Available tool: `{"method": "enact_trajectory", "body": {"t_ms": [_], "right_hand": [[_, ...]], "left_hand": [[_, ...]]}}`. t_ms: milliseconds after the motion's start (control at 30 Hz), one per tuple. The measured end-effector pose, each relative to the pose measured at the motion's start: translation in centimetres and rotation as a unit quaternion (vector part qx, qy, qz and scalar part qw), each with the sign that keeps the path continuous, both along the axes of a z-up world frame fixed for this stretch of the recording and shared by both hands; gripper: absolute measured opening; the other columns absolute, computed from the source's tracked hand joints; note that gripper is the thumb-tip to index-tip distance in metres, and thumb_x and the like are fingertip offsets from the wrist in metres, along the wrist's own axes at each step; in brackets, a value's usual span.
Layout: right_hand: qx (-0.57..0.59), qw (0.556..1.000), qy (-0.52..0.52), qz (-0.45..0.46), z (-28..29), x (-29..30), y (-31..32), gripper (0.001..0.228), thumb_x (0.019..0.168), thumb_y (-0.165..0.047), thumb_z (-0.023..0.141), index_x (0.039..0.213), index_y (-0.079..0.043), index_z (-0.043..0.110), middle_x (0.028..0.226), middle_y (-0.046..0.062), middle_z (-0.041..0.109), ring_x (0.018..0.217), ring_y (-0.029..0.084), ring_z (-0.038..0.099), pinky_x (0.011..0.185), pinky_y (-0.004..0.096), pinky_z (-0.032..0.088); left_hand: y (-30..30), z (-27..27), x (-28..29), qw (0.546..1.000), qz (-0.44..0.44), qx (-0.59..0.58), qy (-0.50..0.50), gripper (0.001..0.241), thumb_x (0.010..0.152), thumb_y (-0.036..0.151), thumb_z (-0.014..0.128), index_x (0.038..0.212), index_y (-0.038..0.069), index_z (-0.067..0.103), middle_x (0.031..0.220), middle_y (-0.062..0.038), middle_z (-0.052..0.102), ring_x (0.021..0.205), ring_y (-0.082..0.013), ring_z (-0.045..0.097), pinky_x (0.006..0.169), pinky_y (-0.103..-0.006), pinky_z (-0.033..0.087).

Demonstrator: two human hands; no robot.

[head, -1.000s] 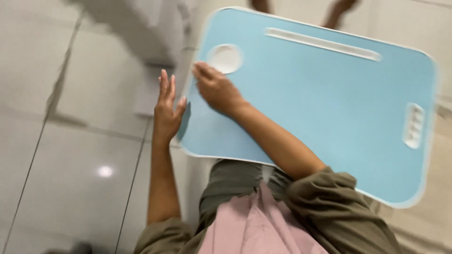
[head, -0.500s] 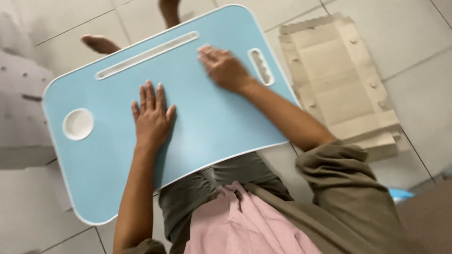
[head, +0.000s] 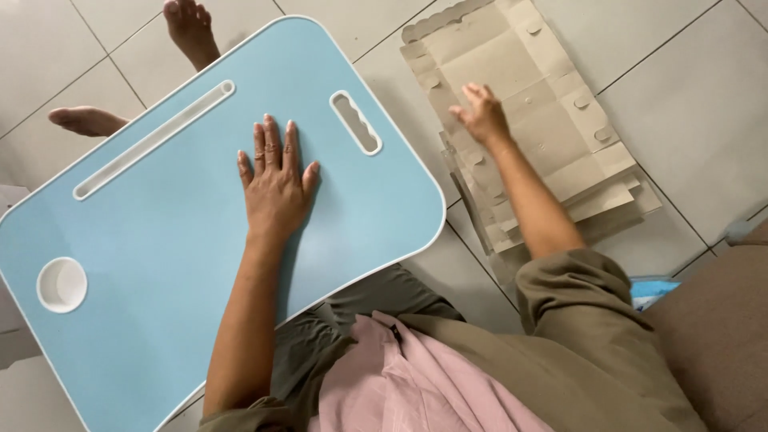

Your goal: Folding flat cardboard sheets into three-dimensional boxes on a small lap table.

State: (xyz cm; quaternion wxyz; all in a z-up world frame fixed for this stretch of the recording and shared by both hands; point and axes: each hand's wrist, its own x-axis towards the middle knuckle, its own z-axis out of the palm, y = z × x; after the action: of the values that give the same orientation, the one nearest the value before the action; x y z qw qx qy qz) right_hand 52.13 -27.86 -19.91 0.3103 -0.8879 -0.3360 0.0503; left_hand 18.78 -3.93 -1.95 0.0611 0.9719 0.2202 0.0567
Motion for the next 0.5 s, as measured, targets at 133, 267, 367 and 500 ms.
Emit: {"method": "enact_trajectory", "body": {"t_ms": [133,267,367,500], "right_hand": [[-0.045,0.998,-0.052,-0.013,-4.3,-0.6,1.2,0.070,0.094,-0.041,0.076,0.142,0.005,0.055,0.145,0.026,0.052,0.133,0.038,0.050,0.109,0.047,0.045],[-0.035,0.992,-0.119,-0.027,-5.5,0.1,4.1,0.072,0.094,-0.042,0.078,0.142,0.006,0.053,0.144,0.026,0.050,0.130,0.038,0.053,0.103,0.046,0.047],[-0.021,0.991,-0.127,-0.030,-6.2,1.3,6.3,0.067,0.093,-0.039,0.078,0.141,0.001,0.054,0.141,0.021,0.051,0.125,0.036,0.055,0.098,0.045,0.048],[-0.060,0.992,-0.101,-0.047,-6.9,2.0,8.1,0.070,0.091,-0.044,0.079,0.140,-0.001,0.054,0.140,0.022,0.054,0.122,0.036,0.057,0.097,0.046,0.048]], "left_hand": [[0.0,0.1,0.0,1.000,-0.001,0.002,-0.008,0.070,0.107,0.051,0.034,0.162,0.009,0.028,0.169,-0.018,0.014,0.155,-0.0327,0.007,0.120,-0.0613,0.008],[0.2,-0.1,0.0,1.000,0.006,-0.001,-0.004,0.071,0.106,0.052,0.034,0.163,0.011,0.027,0.169,-0.016,0.013,0.155,-0.0323,0.006,0.120,-0.0607,0.006],[0.1,-0.1,0.0,1.000,0.010,-0.006,0.002,0.072,0.105,0.055,0.031,0.163,0.012,0.025,0.169,-0.015,0.012,0.155,-0.0306,0.003,0.120,-0.0599,0.004],[0.2,-0.2,-0.2,1.000,0.010,0.004,-0.002,0.071,0.106,0.054,0.034,0.162,0.012,0.027,0.169,-0.015,0.014,0.155,-0.0310,0.007,0.120,-0.0593,0.006]]}}
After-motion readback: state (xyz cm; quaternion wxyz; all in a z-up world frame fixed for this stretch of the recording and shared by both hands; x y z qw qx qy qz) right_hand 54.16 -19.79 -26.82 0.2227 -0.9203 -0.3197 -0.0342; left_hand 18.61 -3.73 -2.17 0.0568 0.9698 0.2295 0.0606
